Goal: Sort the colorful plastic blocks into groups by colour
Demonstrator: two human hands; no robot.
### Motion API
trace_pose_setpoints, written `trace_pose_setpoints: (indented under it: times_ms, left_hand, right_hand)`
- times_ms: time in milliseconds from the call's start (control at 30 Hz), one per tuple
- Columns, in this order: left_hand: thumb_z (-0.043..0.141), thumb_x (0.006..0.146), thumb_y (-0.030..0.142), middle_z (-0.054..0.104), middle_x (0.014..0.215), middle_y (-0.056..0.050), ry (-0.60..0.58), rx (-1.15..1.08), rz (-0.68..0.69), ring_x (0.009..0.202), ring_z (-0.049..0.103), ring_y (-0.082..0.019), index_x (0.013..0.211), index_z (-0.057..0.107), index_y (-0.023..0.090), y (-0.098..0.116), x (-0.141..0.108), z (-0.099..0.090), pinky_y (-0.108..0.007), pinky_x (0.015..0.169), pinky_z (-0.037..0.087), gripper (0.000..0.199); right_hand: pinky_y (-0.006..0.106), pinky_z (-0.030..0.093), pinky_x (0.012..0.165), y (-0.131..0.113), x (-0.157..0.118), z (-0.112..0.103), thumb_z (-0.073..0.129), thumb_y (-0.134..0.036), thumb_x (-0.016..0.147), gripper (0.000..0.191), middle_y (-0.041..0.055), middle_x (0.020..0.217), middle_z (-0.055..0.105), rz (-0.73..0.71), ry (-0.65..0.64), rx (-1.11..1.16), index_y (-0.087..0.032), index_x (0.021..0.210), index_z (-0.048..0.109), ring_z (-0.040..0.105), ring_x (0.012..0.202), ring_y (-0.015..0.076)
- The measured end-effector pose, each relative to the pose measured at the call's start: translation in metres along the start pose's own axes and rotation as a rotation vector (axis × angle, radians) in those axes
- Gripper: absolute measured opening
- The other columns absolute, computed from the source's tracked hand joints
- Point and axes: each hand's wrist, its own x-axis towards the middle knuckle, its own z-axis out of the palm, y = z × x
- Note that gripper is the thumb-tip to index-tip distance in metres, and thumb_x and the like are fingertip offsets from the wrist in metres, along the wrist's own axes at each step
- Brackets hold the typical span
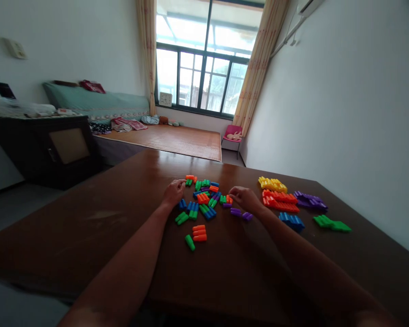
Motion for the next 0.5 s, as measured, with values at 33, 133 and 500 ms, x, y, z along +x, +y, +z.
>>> trace_pose_setpoints:
  times_ms: [33,133,500]
  left_hand:
    - [0.047,0.087,0.028,0.069,0.096,-0.007,-0.021,0.002,-0.008,0.079,0.063,-0.016,0.104,0.07,0.016,-0.001,0.0,0.001,-0.027,0.076,0.05,0.031]
    - [0.048,0.087,0.028,0.069,0.095,-0.007,-0.071,-0.012,0.003,0.08,0.063,-0.016,0.103,0.07,0.016,-0.004,-0.002,0.005,-0.027,0.076,0.051,0.03]
    - [0.046,0.088,0.028,0.069,0.099,-0.007,-0.143,0.041,0.007,0.085,0.063,-0.018,0.103,0.07,0.017,-0.003,-0.004,0.004,-0.029,0.08,0.049,0.031]
  right_hand:
    - [0.026,0.044,0.069,-0.016,0.007,0.011,0.053,-0.036,0.088,0.018,0.0032,0.088,0.068,-0.055,-0.005,0.027,-0.022,0.09,0.065,0.061,0.076,0.0157]
    - [0.029,0.046,0.074,-0.056,0.028,0.041,0.054,-0.041,0.088,0.024,0.0069,0.097,0.067,-0.098,-0.028,-0.019,-0.021,0.095,0.065,0.062,0.084,0.0193]
    - [0.035,0.046,0.089,-0.039,0.027,0.035,0.068,-0.03,0.074,0.036,0.0078,0.104,0.066,-0.039,0.086,-0.007,-0.019,0.107,0.06,0.059,0.097,0.0227]
